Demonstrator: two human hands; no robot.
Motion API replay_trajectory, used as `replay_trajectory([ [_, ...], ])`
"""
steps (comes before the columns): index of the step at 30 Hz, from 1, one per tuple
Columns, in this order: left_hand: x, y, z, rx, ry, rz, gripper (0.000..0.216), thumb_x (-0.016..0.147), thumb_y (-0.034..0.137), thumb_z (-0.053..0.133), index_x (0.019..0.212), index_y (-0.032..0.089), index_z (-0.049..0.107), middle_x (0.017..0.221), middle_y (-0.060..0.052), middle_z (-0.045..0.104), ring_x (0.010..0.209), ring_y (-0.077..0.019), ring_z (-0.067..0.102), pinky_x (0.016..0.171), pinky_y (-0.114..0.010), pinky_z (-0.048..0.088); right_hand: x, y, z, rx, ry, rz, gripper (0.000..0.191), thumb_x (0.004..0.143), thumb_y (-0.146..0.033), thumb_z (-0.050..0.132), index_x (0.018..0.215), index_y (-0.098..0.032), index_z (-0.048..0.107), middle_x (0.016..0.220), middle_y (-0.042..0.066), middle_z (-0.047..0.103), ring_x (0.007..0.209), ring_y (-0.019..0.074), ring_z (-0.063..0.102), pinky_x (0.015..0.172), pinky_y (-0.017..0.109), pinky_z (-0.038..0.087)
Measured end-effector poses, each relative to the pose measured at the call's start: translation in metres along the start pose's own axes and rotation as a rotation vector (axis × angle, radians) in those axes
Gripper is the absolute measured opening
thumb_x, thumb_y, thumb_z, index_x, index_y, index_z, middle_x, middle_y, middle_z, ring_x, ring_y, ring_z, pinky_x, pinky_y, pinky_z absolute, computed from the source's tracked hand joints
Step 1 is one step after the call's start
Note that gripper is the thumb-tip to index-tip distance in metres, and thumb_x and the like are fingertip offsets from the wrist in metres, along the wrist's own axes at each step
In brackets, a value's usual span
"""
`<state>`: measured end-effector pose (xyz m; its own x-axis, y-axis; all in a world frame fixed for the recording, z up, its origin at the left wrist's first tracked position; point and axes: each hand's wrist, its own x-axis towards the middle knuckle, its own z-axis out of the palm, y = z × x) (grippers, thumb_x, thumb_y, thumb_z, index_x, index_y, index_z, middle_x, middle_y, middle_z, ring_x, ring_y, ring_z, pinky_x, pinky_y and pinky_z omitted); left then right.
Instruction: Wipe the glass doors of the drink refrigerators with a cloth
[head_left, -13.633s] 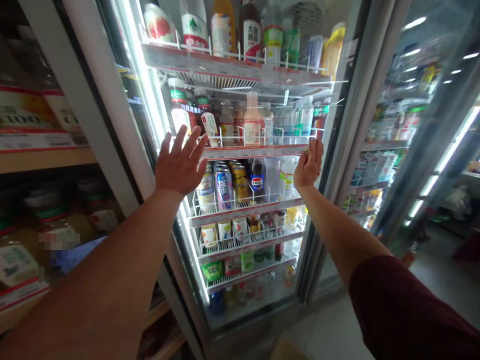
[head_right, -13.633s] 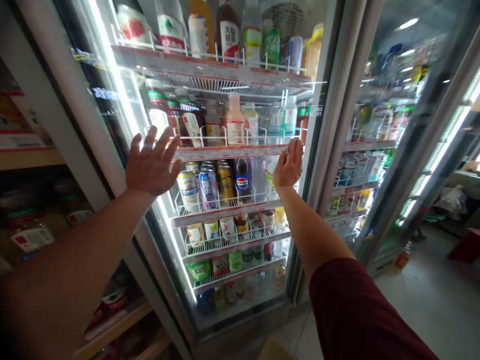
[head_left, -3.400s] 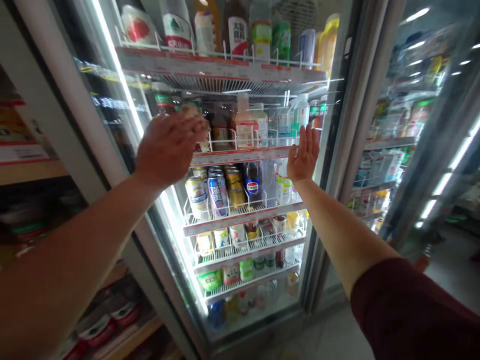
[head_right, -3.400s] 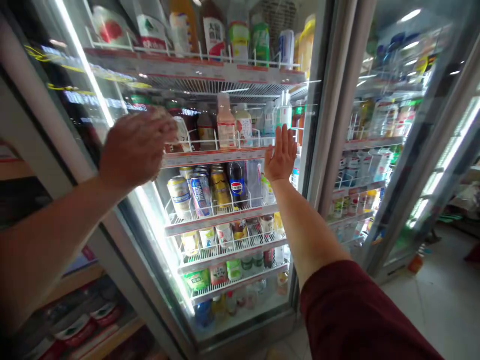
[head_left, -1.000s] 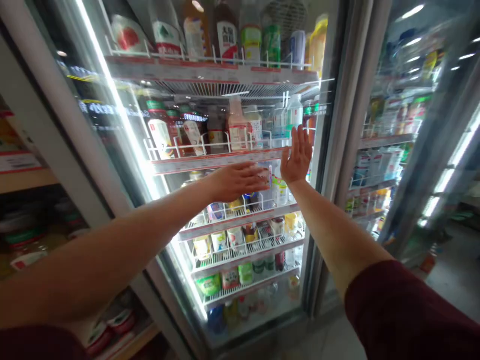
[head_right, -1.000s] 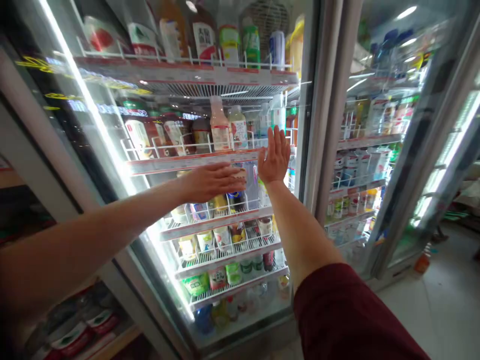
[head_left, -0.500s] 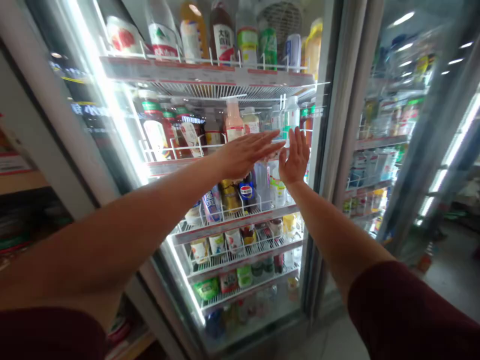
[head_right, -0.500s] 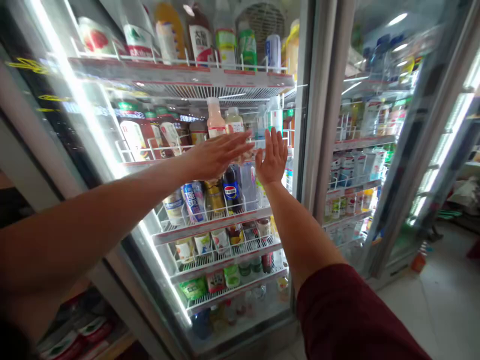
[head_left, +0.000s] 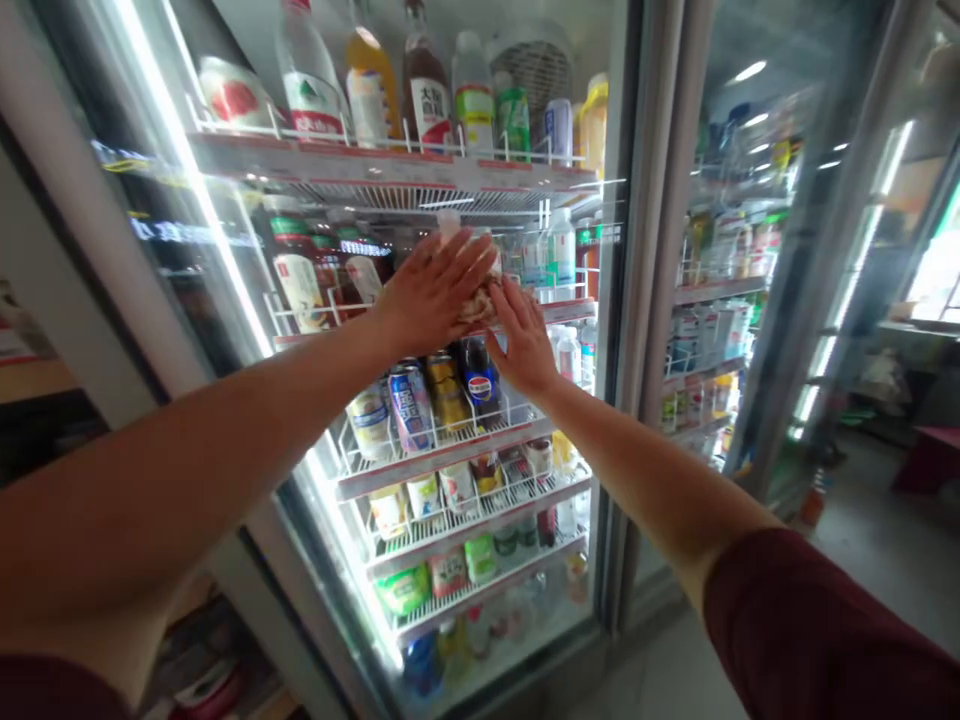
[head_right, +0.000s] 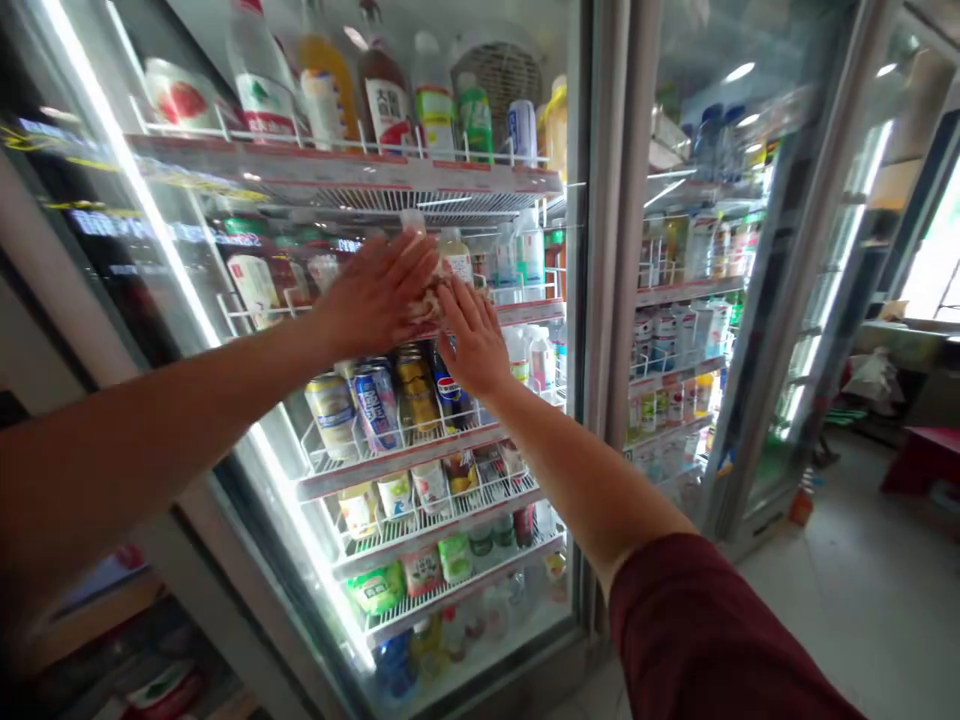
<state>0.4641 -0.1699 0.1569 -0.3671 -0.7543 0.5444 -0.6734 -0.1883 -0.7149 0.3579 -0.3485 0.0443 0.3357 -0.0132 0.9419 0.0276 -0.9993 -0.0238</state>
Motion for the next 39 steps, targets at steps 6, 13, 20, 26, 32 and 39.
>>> replay_trajectory([
  [6, -0.061, -0.059, -0.040, -0.009, -0.014, -0.119, 0.066, 0.113, 0.051, 0.050, 0.174, 0.035, 0.031, 0.184, 0.011, 0.012, 0.171, -0.0291, 0.013, 0.141, -0.064, -0.004, -0.001, -0.002, -0.003, -0.024, -0.055, -0.011, 0.070, 0.104, -0.037, 0.059, 0.171, -0.022, 0.043, 0.183, 0.008, 0.031, 0.173, 0.0284, 0.023, 0.144, 0.053, 0.023],
  [13, -0.075, -0.057, -0.037, 0.025, 0.041, -0.228, 0.065, 0.113, 0.051, 0.053, 0.172, 0.026, 0.037, 0.184, 0.004, 0.016, 0.172, -0.0292, 0.011, 0.139, -0.067, -0.006, 0.013, -0.037, 0.006, -0.052, -0.065, -0.106, 0.047, 0.109, -0.034, 0.055, 0.155, -0.024, 0.058, 0.183, 0.004, 0.032, 0.174, 0.0246, 0.018, 0.146, 0.054, 0.014],
  [20, -0.076, -0.061, -0.038, -0.042, 0.042, -0.271, 0.068, 0.107, 0.049, 0.057, 0.171, 0.040, 0.037, 0.182, 0.016, 0.013, 0.171, -0.0318, 0.014, 0.141, -0.062, -0.008, 0.043, 0.001, -0.002, -0.075, -0.028, -0.143, 0.058, 0.105, -0.015, 0.038, 0.160, -0.028, 0.054, 0.179, -0.003, 0.040, 0.173, 0.0187, 0.023, 0.146, 0.053, 0.011],
  [26, -0.076, -0.066, -0.034, -0.042, 0.037, -0.249, 0.075, 0.103, 0.046, 0.062, 0.173, 0.039, 0.035, 0.183, 0.011, 0.017, 0.172, -0.0315, 0.013, 0.141, -0.062, -0.007, 0.054, 0.044, 0.008, -0.082, 0.237, 0.196, 0.067, 0.107, -0.017, 0.029, 0.173, -0.021, 0.036, 0.179, 0.006, 0.038, 0.174, 0.0238, 0.020, 0.144, 0.058, 0.015],
  [32, -0.075, -0.061, -0.032, -0.018, 0.122, -0.191, 0.072, 0.105, 0.046, 0.060, 0.172, 0.028, 0.039, 0.182, 0.001, 0.024, 0.172, -0.0299, 0.014, 0.139, -0.065, -0.001, 0.073, 0.044, 0.008, -0.156, 0.139, 0.199, 0.068, 0.103, -0.017, 0.032, 0.171, -0.018, 0.041, 0.180, 0.008, 0.036, 0.175, 0.0238, 0.016, 0.146, 0.055, 0.011],
  [39, -0.077, -0.060, -0.031, 0.003, 0.142, -0.143, 0.072, 0.107, 0.045, 0.056, 0.174, 0.027, 0.036, 0.183, -0.001, 0.022, 0.172, -0.0280, 0.011, 0.140, -0.060, -0.003, 0.110, 0.052, 0.011, -0.140, 0.222, 0.255, 0.067, 0.108, -0.022, 0.025, 0.173, -0.017, 0.037, 0.181, 0.008, 0.034, 0.176, 0.0224, 0.008, 0.145, 0.059, 0.009],
])
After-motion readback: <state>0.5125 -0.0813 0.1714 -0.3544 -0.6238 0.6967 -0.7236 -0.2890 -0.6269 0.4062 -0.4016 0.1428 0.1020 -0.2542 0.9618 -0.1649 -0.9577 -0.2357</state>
